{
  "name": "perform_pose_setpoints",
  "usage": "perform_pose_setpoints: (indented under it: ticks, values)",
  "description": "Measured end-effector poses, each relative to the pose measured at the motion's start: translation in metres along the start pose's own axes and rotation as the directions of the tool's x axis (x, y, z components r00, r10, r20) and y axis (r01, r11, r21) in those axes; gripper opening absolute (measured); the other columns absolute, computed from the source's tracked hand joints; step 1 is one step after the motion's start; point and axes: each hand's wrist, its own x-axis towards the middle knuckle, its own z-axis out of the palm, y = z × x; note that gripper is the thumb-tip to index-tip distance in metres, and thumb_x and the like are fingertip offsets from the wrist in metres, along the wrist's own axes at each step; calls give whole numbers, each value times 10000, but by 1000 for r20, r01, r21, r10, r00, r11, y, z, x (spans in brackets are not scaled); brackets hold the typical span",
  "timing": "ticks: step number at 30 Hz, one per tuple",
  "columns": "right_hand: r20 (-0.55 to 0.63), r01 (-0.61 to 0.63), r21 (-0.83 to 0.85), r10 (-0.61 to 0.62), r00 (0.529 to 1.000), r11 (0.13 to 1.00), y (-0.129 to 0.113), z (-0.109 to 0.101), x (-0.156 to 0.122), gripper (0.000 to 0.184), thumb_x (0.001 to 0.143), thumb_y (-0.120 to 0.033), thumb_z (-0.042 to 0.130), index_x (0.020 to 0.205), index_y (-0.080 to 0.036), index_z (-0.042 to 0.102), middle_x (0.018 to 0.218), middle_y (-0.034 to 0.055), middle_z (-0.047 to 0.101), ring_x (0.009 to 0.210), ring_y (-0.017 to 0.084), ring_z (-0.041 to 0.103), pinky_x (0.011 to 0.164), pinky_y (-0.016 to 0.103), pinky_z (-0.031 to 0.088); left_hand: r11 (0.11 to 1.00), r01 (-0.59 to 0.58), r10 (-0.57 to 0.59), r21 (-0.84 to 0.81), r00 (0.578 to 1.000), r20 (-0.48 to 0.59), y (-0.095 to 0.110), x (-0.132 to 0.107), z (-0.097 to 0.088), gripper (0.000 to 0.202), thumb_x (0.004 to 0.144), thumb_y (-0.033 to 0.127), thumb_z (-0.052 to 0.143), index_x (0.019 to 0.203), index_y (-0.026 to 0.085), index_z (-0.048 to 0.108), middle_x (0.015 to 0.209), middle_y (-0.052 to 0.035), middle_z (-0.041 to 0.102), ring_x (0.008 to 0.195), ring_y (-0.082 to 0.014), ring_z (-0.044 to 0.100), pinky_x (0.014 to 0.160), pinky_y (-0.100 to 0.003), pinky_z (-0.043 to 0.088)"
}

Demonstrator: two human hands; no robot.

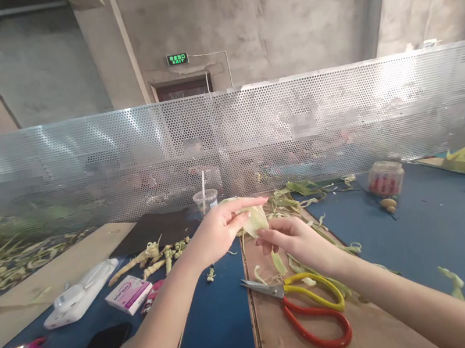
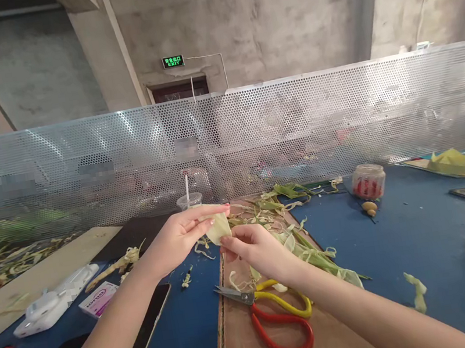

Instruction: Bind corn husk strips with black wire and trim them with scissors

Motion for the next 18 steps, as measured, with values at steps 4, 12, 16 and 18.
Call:
perform_pose_setpoints:
  ticks: [4,12,16,18]
  values:
    - [-63,-10,58,14,998,998,6,1,4,302,838,-388,479,703,-138,582,656,12,593,623,112,514,629,241,398,998,60,-59,18,997,-49,-13,4,0,287,836,224,479,1087,213,618,1162,-40,617,1042,-192,566,944,-362,409]
    - [-38,33,37,-32,999,999,13,2,5,359,847,-455,450,751,-132,571,704,22,592,654,112,526,651,248,426,976,170,-164,-138,985,53,-21,5,-2,424,740,206,602,1161,175,560,1095,-86,650,953,-194,616,872,-359,464]
    - [48,45,-191,-37,998,980,18,-4,-8,412,896,-474,325,822,-142,556,724,32,599,627,117,548,604,249,448,974,205,-201,-101,978,46,-21,4,-8,430,748,203,594,1175,177,551,1060,-84,667,946,-192,623,879,-355,459]
    - [54,63,-517,-41,998,854,30,-6,-23,357,884,-448,372,844,-155,572,736,37,605,641,136,555,591,259,449,974,217,-217,-59,976,11,-21,4,-12,431,750,196,587,1179,189,551,1030,-74,680,942,-193,627,881,-355,456]
